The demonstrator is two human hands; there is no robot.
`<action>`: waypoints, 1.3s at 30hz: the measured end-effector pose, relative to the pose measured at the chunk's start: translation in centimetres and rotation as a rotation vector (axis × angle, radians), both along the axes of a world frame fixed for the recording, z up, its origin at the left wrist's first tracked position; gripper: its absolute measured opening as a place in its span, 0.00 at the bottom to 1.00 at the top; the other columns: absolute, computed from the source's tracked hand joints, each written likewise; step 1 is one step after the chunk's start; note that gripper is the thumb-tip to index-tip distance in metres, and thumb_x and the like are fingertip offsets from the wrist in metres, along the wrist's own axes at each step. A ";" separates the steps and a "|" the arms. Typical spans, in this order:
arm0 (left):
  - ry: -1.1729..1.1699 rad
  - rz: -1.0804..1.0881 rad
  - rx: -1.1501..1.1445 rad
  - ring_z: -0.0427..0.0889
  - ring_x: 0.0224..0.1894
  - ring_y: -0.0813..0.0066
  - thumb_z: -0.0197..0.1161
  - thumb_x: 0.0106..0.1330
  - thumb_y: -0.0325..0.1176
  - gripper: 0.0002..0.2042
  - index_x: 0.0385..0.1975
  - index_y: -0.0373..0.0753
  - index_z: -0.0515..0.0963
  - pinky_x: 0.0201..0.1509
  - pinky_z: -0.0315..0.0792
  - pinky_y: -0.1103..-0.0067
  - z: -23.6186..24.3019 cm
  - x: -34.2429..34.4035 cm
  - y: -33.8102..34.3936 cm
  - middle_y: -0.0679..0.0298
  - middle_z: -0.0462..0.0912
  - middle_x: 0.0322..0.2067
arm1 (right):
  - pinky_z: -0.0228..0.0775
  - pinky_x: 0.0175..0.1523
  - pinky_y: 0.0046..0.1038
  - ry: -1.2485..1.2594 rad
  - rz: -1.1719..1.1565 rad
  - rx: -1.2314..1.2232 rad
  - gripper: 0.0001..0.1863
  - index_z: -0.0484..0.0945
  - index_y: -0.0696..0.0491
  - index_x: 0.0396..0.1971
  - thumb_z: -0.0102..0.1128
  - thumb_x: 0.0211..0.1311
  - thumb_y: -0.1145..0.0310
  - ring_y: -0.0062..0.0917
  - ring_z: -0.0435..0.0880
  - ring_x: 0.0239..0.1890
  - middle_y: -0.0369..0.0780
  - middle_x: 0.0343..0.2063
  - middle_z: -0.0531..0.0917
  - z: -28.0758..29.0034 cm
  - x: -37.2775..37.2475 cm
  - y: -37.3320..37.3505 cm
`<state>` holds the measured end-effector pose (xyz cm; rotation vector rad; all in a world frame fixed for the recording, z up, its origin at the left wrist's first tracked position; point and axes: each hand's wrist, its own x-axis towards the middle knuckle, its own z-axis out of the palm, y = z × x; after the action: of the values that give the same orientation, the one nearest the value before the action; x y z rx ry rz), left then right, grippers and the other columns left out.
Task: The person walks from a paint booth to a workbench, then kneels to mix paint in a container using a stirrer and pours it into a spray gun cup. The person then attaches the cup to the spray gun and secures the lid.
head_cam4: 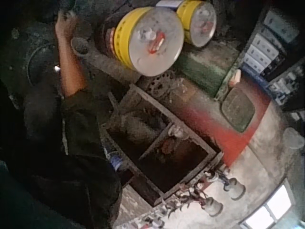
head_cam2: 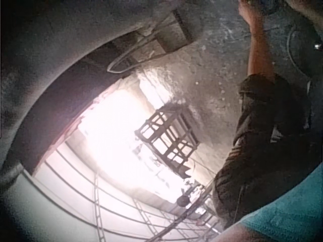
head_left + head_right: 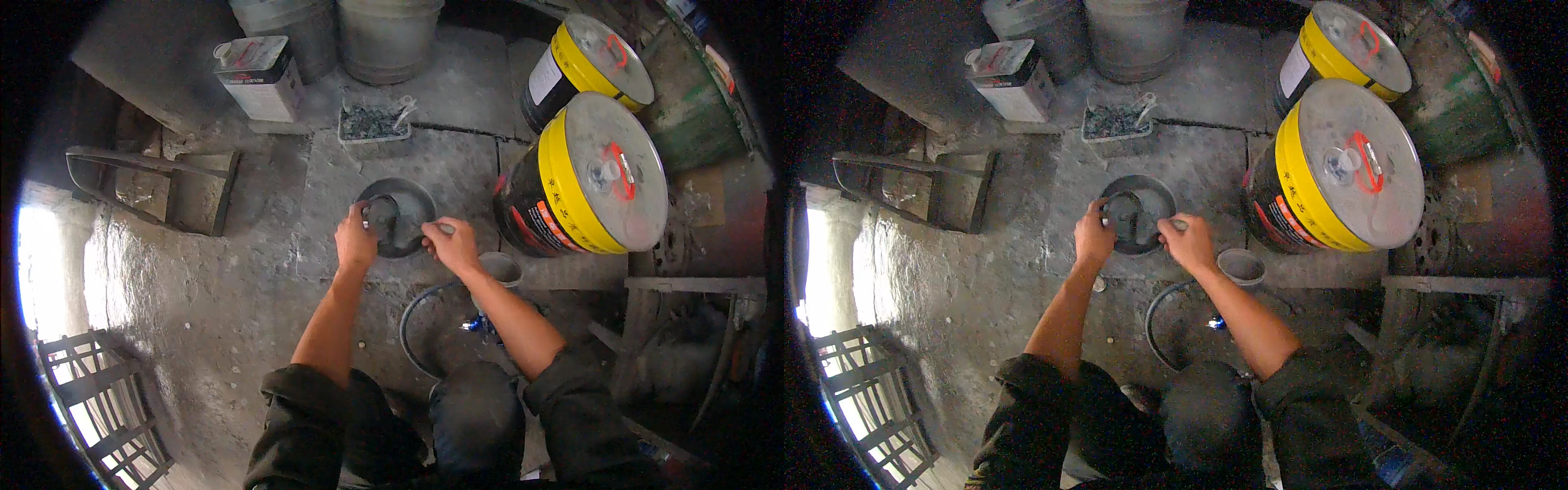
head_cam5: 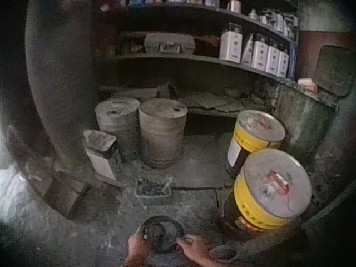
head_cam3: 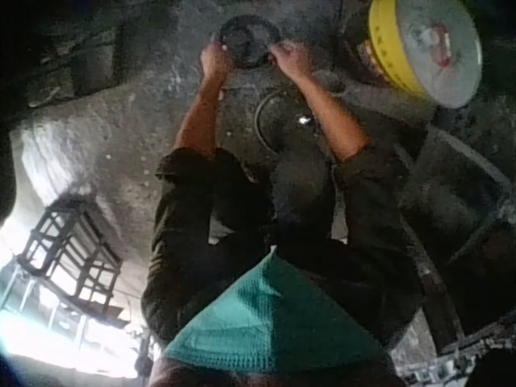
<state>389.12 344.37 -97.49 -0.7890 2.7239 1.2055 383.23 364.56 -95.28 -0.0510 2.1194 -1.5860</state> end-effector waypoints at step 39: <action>-0.032 -0.143 -0.453 0.80 0.50 0.48 0.56 0.63 0.28 0.21 0.57 0.32 0.71 0.52 0.76 0.61 0.9 0.3 0.9 0.48 0.79 0.48 | 0.72 0.29 0.27 0.455 0.062 0.150 0.14 0.83 0.56 0.35 0.68 0.59 0.60 0.27 0.82 0.21 0.41 0.26 0.88 0.0 0.7 0.1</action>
<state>389.41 345.23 -96.55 -0.6207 3.0032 0.5471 383.97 364.66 -95.28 -0.4629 2.5433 -1.4783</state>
